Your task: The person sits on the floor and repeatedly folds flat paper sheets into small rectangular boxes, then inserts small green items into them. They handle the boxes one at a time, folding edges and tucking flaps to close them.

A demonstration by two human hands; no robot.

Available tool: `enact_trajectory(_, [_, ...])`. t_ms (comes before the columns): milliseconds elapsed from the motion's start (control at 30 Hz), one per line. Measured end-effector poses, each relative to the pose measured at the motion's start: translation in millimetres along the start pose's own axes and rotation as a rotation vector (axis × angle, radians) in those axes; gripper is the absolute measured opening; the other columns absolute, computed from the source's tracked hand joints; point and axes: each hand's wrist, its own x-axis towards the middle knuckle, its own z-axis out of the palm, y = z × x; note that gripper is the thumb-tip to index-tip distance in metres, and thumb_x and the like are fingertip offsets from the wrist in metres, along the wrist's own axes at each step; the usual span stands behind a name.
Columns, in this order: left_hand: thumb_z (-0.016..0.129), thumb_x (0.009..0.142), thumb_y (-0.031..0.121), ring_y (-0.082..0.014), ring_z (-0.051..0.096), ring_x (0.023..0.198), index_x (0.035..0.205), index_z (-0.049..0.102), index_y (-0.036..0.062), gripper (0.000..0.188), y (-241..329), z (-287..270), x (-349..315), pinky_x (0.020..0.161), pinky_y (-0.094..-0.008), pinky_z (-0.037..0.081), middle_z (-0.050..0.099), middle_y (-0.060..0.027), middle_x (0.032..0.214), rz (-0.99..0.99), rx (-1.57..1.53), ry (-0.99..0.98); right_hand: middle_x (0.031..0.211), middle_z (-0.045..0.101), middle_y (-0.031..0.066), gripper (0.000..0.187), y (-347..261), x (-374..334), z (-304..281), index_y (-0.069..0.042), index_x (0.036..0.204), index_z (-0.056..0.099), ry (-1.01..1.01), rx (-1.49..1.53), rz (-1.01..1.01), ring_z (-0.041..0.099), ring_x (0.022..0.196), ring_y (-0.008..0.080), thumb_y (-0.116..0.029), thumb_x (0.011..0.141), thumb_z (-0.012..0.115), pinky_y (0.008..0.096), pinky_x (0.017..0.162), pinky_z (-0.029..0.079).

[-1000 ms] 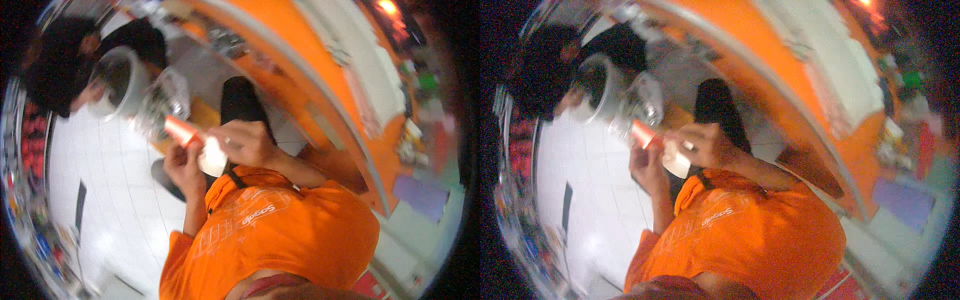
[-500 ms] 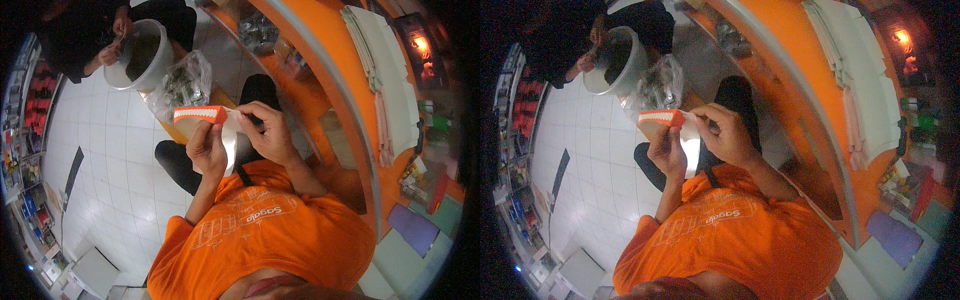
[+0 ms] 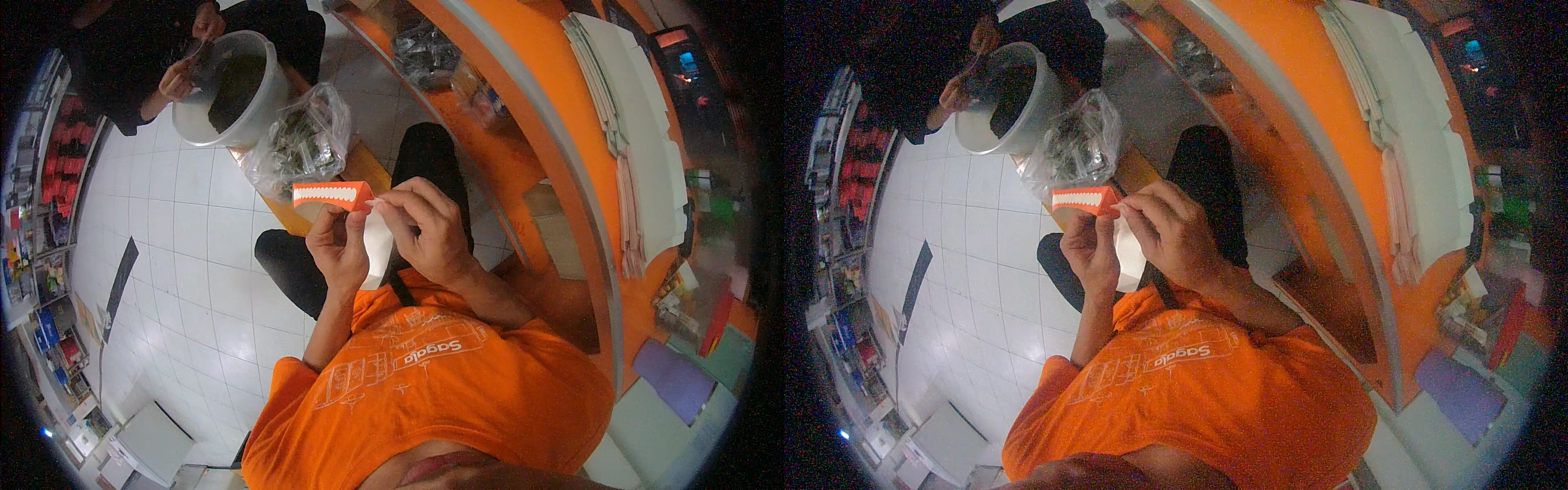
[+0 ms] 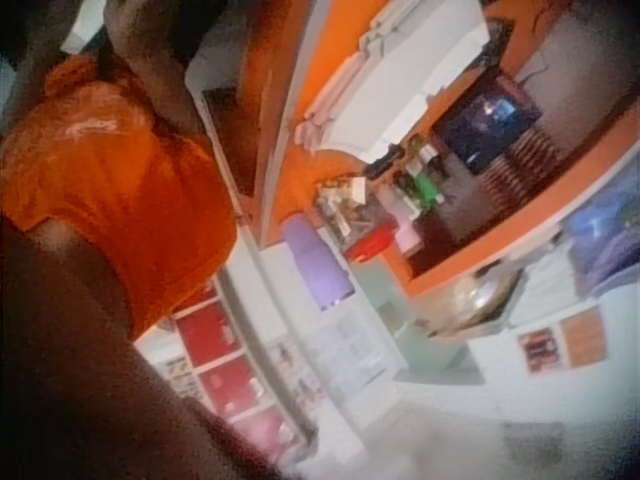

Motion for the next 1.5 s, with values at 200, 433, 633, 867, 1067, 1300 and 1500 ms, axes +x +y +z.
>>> enact_trajectory(200, [0.067, 0.093, 0.004, -0.0055, 0.059, 0.08, 0.098, 0.062, -0.0021, 0.009, -8, -14, -5, 0.071, -0.0181, 0.045, 0.067, -0.0018, 0.09, 0.139, 0.254, -0.045, 0.087, 0.062, 0.013, 0.012, -4, -6, 3, -0.001, 0.095, 0.065, -0.022, 0.007, -0.016, 0.064, 0.081, 0.0317, -0.008, 0.086, 0.069, 0.0405, 0.072, 0.052])
enact_trajectory(433, [0.068, 0.087, -0.004, -0.0102, 0.059, 0.084, 0.095, 0.062, -0.0014, 0.01, -7, -14, -4, 0.077, -0.024, 0.048, 0.064, -0.0043, 0.093, 0.043, 0.212, -0.023, 0.088, 0.062, 0.011, 0.011, 4, -11, 5, -0.003, 0.094, 0.067, 0.016, -0.01, -0.047, 0.064, 0.08, 0.0309, -0.008, 0.085, 0.068, 0.0402, 0.071, 0.052])
enact_trajectory(633, [0.059, 0.1, 0.018, -0.0092, 0.054, 0.078, 0.096, 0.066, -0.0084, 0.027, -7, -26, -7, 0.067, -0.024, 0.045, 0.065, -0.0037, 0.087, -0.055, 0.26, -0.033, 0.091, 0.059, 0.01, 0.017, -2, -16, -1, -0.004, 0.098, 0.067, -0.02, -0.059, -0.174, 0.061, 0.085, 0.0287, -0.009, 0.083, 0.069, 0.0379, 0.074, 0.052])
enact_trajectory(867, [0.068, 0.091, 0.001, -0.0139, 0.063, 0.087, 0.104, 0.063, -0.0009, 0.015, -29, -31, 7, 0.077, -0.0253, 0.052, 0.067, -0.0097, 0.102, -0.179, 0.108, -0.115, 0.091, 0.061, 0.0095, 0.016, -4, -20, -4, -0.004, 0.094, 0.066, -0.007, -0.121, -0.139, 0.062, 0.085, 0.025, -0.009, 0.08, 0.073, 0.0366, 0.07, 0.054])
enact_trajectory(1067, [0.072, 0.088, 0.012, -0.0215, 0.063, 0.1, 0.125, 0.051, -0.0021, 0.045, -18, -28, -6, 0.082, -0.0303, 0.055, 0.061, -0.0139, 0.117, -0.29, -0.02, -0.056, 0.1, 0.069, 0.0107, 0.03, -6, -9, -18, -0.004, 0.096, 0.065, 0.184, 0.003, -0.197, 0.065, 0.085, 0.0253, -0.016, 0.075, 0.082, 0.0317, 0.071, 0.055])
enact_trajectory(1300, [0.073, 0.078, 0.009, -0.0173, 0.063, 0.09, 0.113, 0.057, -0.0017, 0.039, -25, -26, -1, 0.074, -0.0279, 0.054, 0.064, -0.0106, 0.1, -0.047, 0.192, -0.168, 0.12, 0.067, 0.0165, 0.046, 3, -12, -10, -0.002, 0.122, 0.06, -0.005, 0.385, -0.022, 0.072, 0.087, 0.0268, -0.011, 0.082, 0.078, 0.0309, 0.078, 0.059])
enact_trajectory(1500, [0.063, 0.095, 0.015, -0.0174, 0.064, 0.08, 0.101, 0.061, -0.0067, 0.022, 41, -4, -11, 0.072, -0.0289, 0.051, 0.067, -0.0106, 0.086, -0.021, 0.435, -0.315, 0.112, 0.07, 0.0137, 0.046, 24, -3, -33, -0.003, 0.129, 0.06, -0.346, 0.567, 0.186, 0.07, 0.095, 0.0183, -0.007, 0.085, 0.074, 0.0298, 0.081, 0.059])
